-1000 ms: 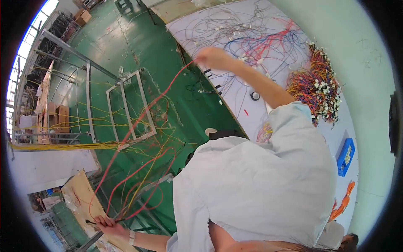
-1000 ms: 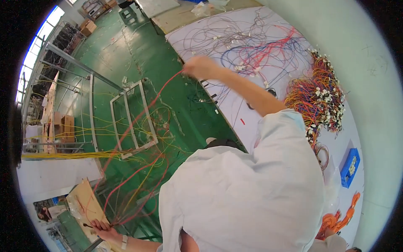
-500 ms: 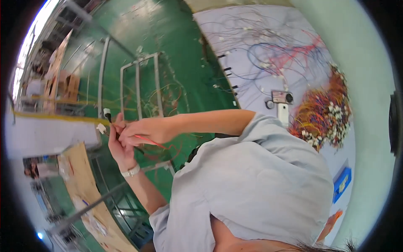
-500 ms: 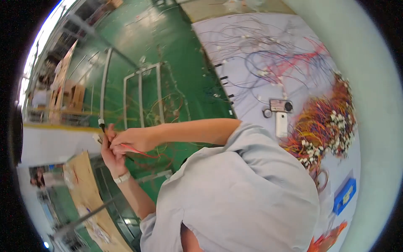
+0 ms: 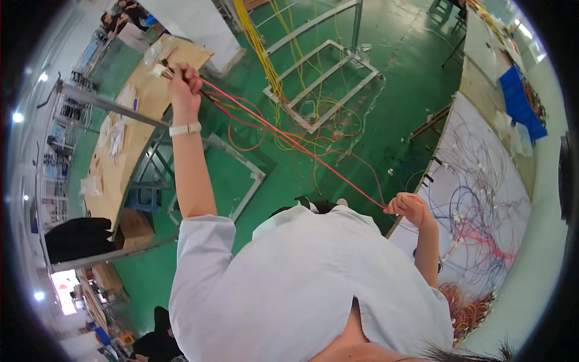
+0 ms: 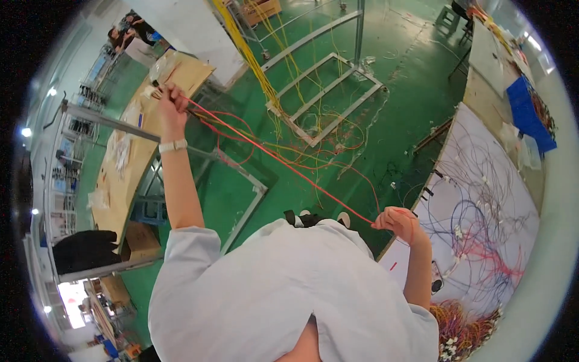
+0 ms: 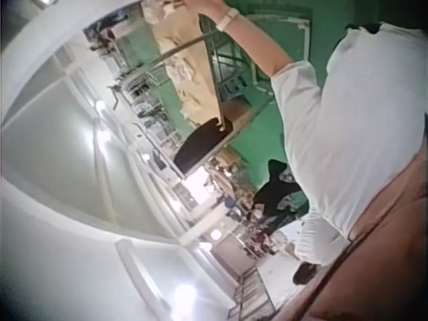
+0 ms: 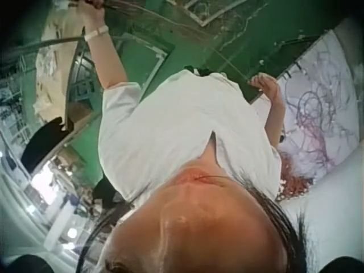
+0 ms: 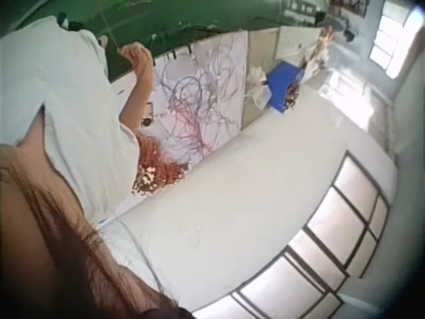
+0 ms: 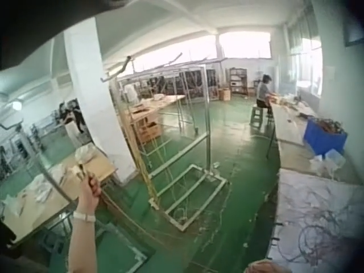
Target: Assembling and taping electrical wiring harnesses in a factory setting.
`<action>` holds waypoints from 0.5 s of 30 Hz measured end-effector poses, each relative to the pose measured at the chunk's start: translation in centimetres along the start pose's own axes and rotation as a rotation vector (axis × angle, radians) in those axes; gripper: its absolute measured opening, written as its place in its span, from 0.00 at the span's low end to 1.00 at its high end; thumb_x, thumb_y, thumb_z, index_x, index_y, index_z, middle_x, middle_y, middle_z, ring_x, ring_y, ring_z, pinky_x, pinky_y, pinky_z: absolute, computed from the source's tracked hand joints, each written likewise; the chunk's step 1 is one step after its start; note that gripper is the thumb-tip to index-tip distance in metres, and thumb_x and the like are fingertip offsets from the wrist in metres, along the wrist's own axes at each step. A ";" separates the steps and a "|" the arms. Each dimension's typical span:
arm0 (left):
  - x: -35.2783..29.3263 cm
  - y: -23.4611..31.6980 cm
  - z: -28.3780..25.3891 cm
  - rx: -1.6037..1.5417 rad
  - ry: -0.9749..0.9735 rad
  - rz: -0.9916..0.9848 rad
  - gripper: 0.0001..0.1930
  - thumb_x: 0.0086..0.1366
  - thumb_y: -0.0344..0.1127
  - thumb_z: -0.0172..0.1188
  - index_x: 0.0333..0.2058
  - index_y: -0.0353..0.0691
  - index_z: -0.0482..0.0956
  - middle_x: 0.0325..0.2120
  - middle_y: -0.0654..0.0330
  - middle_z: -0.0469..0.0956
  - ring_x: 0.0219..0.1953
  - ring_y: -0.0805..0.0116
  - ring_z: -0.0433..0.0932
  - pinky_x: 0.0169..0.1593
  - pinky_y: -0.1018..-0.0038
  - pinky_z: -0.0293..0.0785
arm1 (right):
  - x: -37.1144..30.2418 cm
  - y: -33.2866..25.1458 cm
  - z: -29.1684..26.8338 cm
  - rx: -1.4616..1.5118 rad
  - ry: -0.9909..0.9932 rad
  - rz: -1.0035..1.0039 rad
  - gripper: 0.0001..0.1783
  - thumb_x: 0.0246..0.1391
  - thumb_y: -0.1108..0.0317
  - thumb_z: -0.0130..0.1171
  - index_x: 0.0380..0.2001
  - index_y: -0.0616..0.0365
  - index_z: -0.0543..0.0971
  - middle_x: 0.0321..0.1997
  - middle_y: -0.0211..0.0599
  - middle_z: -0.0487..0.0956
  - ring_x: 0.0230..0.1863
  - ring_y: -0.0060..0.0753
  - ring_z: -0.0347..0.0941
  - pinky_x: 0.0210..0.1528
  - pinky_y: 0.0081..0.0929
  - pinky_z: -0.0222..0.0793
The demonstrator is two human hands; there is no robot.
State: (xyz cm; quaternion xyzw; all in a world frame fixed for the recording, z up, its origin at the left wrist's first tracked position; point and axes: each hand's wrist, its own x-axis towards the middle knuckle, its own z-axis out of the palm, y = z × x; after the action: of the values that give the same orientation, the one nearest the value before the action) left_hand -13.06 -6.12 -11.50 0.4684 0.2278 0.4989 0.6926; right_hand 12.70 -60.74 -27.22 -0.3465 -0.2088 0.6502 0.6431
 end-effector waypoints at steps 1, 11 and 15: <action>0.1 1.3 -0.4 -0.029 0.019 0.016 0.14 0.73 0.41 0.41 0.27 0.45 0.67 0.17 0.69 0.61 0.14 0.80 0.50 0.16 0.82 0.44 | 0.3 -0.3 -0.1 -0.173 0.098 0.039 0.18 0.61 0.58 0.52 0.22 0.58 0.69 0.28 0.36 0.72 0.44 0.38 0.71 0.56 0.37 0.65; -1.0 8.7 4.6 -0.191 -0.504 0.138 0.18 0.74 0.46 0.36 0.25 0.46 0.63 0.16 0.71 0.58 0.18 0.78 0.54 0.23 0.77 0.56 | 12.4 -6.7 6.1 -0.966 0.069 -0.224 0.37 0.53 0.64 0.60 0.64 0.58 0.59 0.66 0.42 0.62 0.67 0.34 0.56 0.68 0.32 0.49; -2.9 9.1 9.8 -0.167 -0.273 0.355 0.19 0.73 0.46 0.38 0.23 0.45 0.60 0.15 0.72 0.50 0.15 0.79 0.45 0.19 0.77 0.40 | 20.7 -4.4 13.1 -1.226 -0.068 -0.478 0.64 0.38 0.51 0.74 0.67 0.65 0.43 0.72 0.51 0.47 0.73 0.42 0.42 0.71 0.34 0.40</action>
State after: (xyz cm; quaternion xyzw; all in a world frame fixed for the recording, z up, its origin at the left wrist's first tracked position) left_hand -10.93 -12.31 0.51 0.5051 0.0041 0.5621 0.6549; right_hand 7.71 -37.80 -19.00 -0.5734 -0.6327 0.2633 0.4489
